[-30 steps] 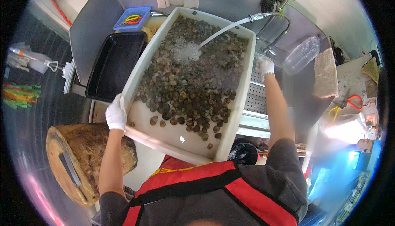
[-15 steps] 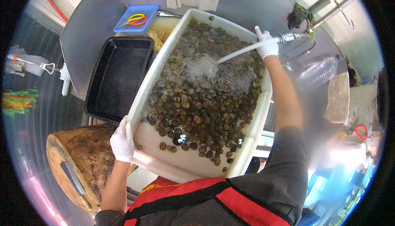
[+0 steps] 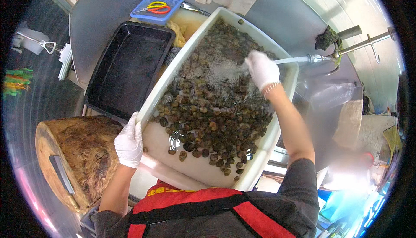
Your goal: The person washes snails in a white tray under running water, using gloved hands to agitate and rinse them. They repeatedly scoop water with a black bowl and pour it over the snails, then drain the tray and continue rinsing.
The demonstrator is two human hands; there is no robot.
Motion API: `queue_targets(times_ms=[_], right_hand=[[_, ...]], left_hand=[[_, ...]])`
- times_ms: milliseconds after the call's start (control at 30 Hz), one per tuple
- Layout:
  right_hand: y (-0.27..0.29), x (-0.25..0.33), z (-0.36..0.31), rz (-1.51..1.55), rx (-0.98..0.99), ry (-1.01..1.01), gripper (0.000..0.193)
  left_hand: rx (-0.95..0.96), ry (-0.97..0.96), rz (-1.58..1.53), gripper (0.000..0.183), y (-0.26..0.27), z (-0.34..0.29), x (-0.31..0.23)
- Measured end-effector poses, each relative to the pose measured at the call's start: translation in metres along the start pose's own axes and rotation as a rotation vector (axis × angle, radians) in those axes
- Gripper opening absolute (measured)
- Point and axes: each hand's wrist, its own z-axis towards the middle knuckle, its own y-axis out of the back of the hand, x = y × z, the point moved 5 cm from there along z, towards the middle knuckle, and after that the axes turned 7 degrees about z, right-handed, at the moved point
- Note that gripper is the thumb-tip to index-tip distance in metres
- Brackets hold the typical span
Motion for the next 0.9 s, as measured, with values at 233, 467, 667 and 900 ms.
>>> queue_targets(times_ms=[233, 467, 667, 900], right_hand=[[0.013, 0.016, 0.147, -0.182, -0.067, -0.225, 0.035], [-0.028, -0.017, 0.201, -0.367, -0.048, -0.151, 0.033], [-0.024, -0.011, 0.164, 0.237, -0.148, -0.061, 0.039], [-0.007, 0.049, -0.031, 1.705, 0.497, 0.004, 0.034]], left_hand=[[0.080, -0.005, 0.072, 0.030, -0.001, 0.006, 0.000], [-0.036, -0.096, 0.083, 0.032, -0.001, 0.001, 0.002], [-0.054, -0.037, -0.027, 0.028, -0.019, -0.003, 0.018], [-0.045, -0.063, 0.016, 0.028, -0.010, 0.001, 0.013]])
